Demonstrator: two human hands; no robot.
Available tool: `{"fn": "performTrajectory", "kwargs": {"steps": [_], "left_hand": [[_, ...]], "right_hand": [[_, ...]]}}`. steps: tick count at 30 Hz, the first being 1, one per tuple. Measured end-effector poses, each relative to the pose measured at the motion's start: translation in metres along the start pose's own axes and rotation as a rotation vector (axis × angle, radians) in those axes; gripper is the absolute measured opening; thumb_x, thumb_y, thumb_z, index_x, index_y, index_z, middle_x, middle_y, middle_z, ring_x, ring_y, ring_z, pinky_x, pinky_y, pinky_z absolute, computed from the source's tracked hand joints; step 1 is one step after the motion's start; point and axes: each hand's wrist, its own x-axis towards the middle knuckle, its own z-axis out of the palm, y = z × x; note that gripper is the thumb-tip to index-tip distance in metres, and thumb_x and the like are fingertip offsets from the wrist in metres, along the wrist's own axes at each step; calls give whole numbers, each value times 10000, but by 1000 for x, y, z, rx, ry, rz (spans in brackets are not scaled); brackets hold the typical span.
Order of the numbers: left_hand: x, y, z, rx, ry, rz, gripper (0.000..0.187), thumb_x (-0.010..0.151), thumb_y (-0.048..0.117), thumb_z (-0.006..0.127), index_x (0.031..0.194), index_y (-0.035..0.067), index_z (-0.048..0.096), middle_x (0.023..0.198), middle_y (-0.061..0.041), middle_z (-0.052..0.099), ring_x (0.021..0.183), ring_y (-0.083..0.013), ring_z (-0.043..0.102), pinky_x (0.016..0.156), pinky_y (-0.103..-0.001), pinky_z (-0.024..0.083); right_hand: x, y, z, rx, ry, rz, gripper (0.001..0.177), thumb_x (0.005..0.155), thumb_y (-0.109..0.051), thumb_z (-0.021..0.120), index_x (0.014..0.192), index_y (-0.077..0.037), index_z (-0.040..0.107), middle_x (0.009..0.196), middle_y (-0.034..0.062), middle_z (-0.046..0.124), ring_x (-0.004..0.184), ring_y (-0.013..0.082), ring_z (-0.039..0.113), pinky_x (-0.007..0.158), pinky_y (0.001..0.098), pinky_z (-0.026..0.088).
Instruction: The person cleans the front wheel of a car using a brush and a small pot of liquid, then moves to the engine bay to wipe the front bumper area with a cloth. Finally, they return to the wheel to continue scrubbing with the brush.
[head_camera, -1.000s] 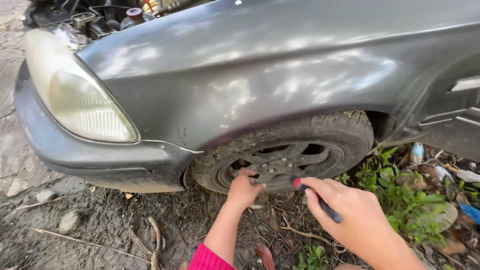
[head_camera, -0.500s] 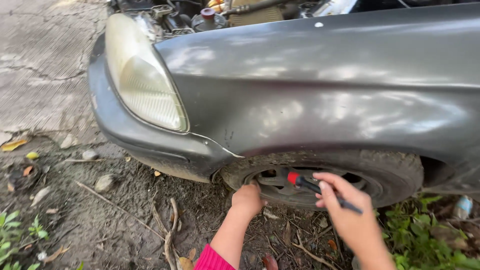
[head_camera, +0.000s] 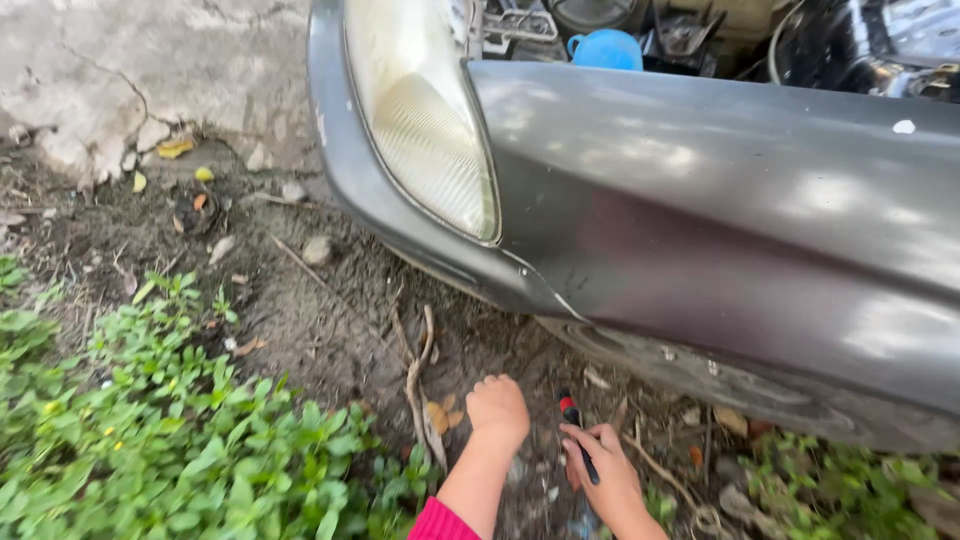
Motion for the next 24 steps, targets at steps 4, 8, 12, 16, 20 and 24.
{"fn": "performTrajectory", "kwargs": {"steps": [4, 8, 12, 16, 20, 24], "left_hand": [[-49, -43, 25, -278, 29, -2, 385, 963, 429, 666, 1164, 108, 597, 1156, -141, 645, 1106, -373, 636, 882, -495, 548], [-138, -76, 12, -1322, -47, -275, 374, 995, 422, 549, 986, 95, 730, 1019, -58, 771, 950, -200, 705, 858, -344, 529], [-205, -143, 36, -1880, 209, -579, 458, 1026, 395, 534, 1005, -34, 695, 1071, -220, 756, 1058, -324, 738, 1025, -393, 586], [-279, -235, 89, -1893, 177, -752, 441, 1037, 375, 540, 1231, -6, 651, 1176, -220, 760, 1039, -311, 740, 925, -396, 551], [-353, -298, 74, -1469, -8, -847, 363, 987, 343, 602, 1189, 72, 733, 1018, -81, 806, 841, -166, 742, 798, -309, 517], [-386, -326, 63, -1282, -186, -832, 357, 963, 445, 629, 1110, 150, 765, 895, 7, 834, 714, -118, 752, 815, -306, 513]], "right_hand": [[-25, 26, 51, -52, -36, 152, 429, 1017, -478, 472, 1279, -247, 720, 1039, -5, 640, 834, 176, 673, 642, 352, 517], [-68, 16, 58, 11, -144, 54, 321, 1001, -392, 562, 1191, -220, 756, 950, 16, 616, 881, 202, 624, 773, 323, 496], [-117, -137, -54, -122, -369, 104, 303, 1014, -304, 544, 1266, -331, 709, 1102, -22, 580, 1038, 114, 566, 981, 306, 522], [-146, -229, -182, -47, -345, -182, 300, 954, -358, 593, 1123, -308, 836, 962, -30, 663, 934, 128, 614, 871, 322, 482], [-148, -275, -266, 48, -8, -244, 283, 973, -272, 610, 1158, -174, 800, 1087, 50, 756, 960, 183, 727, 939, 339, 557], [-173, -345, -297, 145, 43, 109, 315, 991, -268, 603, 1233, -152, 767, 1108, 111, 789, 1078, 202, 704, 997, 343, 478]]}}
